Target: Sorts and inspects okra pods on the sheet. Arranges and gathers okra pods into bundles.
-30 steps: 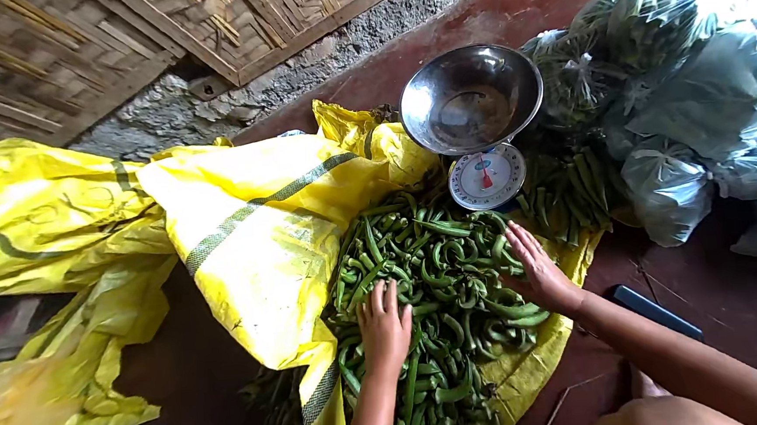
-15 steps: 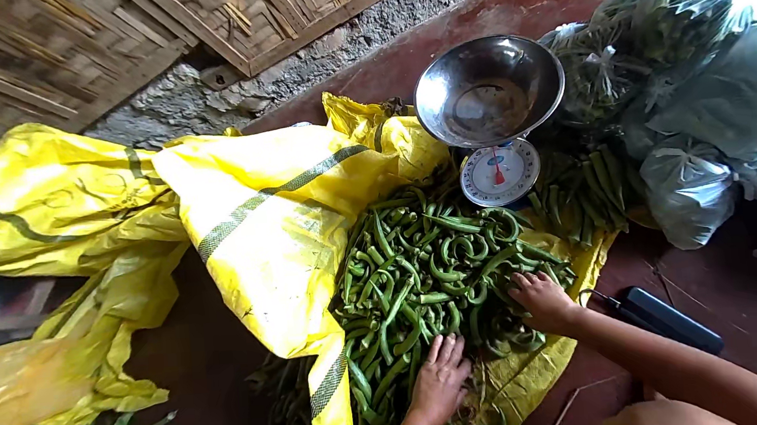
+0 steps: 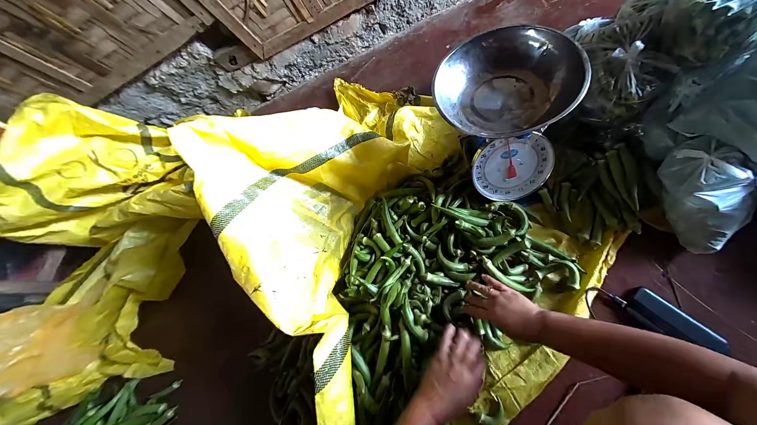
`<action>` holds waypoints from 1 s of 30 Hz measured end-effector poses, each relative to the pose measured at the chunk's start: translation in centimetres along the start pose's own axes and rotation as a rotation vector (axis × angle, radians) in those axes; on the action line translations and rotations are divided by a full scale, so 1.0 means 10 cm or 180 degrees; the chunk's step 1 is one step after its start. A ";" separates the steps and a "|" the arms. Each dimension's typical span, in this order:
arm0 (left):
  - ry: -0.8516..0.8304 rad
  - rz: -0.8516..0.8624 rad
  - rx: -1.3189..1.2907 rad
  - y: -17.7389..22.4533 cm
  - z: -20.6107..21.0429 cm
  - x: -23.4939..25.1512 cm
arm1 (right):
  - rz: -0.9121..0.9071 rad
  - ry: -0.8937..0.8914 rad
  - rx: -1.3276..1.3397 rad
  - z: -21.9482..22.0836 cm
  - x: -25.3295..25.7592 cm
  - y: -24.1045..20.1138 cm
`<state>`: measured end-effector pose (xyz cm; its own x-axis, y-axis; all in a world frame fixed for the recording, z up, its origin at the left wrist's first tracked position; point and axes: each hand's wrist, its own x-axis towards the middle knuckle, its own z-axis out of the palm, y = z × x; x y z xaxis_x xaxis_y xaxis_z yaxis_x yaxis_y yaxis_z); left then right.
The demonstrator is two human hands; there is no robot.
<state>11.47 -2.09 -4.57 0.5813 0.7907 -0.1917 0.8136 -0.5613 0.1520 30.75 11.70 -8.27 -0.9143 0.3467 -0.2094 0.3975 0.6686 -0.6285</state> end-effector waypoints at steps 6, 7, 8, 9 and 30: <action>-0.1322 0.0555 -0.0952 0.33 0.59 -0.42 | 0.0179 0.0000 -0.0339 0.13 0.08 0.03; -0.1353 0.0439 -0.0911 0.29 0.58 -0.42 | 0.0197 0.0026 -0.0409 0.11 0.10 0.02; -0.1460 0.0248 -0.0963 0.26 0.54 -0.40 | 0.0228 0.0044 -0.0456 0.11 0.10 0.01; -0.1633 -0.0018 -0.1111 0.23 0.49 -0.37 | 0.0270 0.0044 -0.0450 0.11 0.10 0.01; -0.2023 -0.2683 -0.0786 -0.03 -0.22 0.20 | 0.0320 0.0603 0.6343 -0.13 -0.42 -0.16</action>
<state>12.35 0.20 -2.87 -0.2055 0.5878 -0.7825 0.9707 0.2242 -0.0865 34.06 10.03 -5.37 -0.8271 0.4707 -0.3072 -0.3132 -0.8398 -0.4435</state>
